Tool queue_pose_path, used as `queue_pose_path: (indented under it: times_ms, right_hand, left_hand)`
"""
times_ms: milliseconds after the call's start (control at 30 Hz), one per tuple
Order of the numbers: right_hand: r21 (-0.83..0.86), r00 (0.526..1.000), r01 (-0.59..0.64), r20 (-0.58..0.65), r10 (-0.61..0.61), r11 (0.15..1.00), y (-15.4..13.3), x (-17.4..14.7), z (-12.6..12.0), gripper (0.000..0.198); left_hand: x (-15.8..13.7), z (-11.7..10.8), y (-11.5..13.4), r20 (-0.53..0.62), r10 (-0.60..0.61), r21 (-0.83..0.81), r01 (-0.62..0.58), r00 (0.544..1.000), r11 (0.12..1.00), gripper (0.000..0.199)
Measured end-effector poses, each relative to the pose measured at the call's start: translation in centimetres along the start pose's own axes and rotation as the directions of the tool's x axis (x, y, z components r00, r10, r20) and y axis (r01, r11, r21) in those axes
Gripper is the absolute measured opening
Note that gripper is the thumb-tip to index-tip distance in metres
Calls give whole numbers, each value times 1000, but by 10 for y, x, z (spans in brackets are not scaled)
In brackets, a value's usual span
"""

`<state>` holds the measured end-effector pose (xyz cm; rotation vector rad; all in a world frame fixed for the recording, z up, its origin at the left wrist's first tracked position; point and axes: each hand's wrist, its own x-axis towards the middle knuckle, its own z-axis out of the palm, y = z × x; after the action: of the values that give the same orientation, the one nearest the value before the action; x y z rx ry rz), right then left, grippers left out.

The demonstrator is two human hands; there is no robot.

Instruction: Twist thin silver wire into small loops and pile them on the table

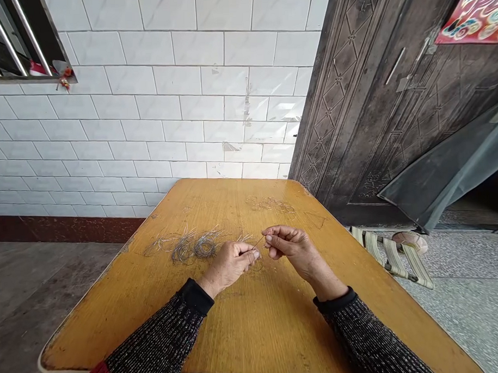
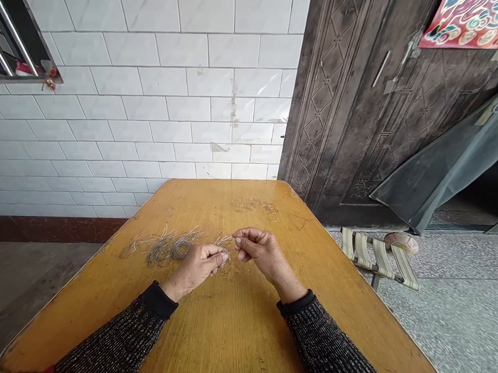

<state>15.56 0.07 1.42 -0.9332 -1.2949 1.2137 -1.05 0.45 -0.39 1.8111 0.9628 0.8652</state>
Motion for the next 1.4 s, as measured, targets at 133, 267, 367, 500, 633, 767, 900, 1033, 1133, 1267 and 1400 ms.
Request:
queue_pose_path:
  times_ms: [133,267,367,500,633,767,900,1033,1133,1267,1400]
  right_hand:
    - [-129,995,60,-71,-70,990,5,3,-5,24]
    - [-411,968,158,-113,-222,898,9,4,-9,22]
    - [-660,918,227,-101,-383,716,9,2,-11,21]
    - [-681,920,185,-134,-369,708,7,0,-9,20]
    - [-138,994,-1,-109,-14,990,1,-2,-2,26]
    - [272,995,-96,24,93,958,-5,-5,2,24]
    - [442,971,-238,126,202,865,-4,-7,7,22]
    - [590,967,-202,-7,255,782,-1,-8,14,16]
    - [635,946,-143,-138,294,759,2,-9,17,14]
    - [650,950,-33,-216,226,759,6,-8,17,16]
    - [577,967,56,-233,99,815,9,-5,16,29]
  left_hand:
    - [1,-2,-1,5,-14,27,13,1000,1000,29]
    - [2,-5,0,1,28,136,-28,1000,990,30]
    - [2,-6,-1,-18,20,145,-17,1000,989,30]
    - [4,-3,-6,-54,-38,19,39,998,999,30]
    - [4,1,-5,-96,-95,-148,81,991,986,29]
    - [2,3,1,-125,-145,-390,86,982,917,26]
    - [2,3,0,-61,-175,-560,111,983,821,25]
    - [0,6,1,-55,-154,-481,109,987,870,25]
    - [-1,10,3,-67,-126,-417,87,990,905,27]
    - [-1,14,4,32,-187,-606,168,982,778,23]
    - [-2,14,4,233,-222,-791,317,947,522,20]
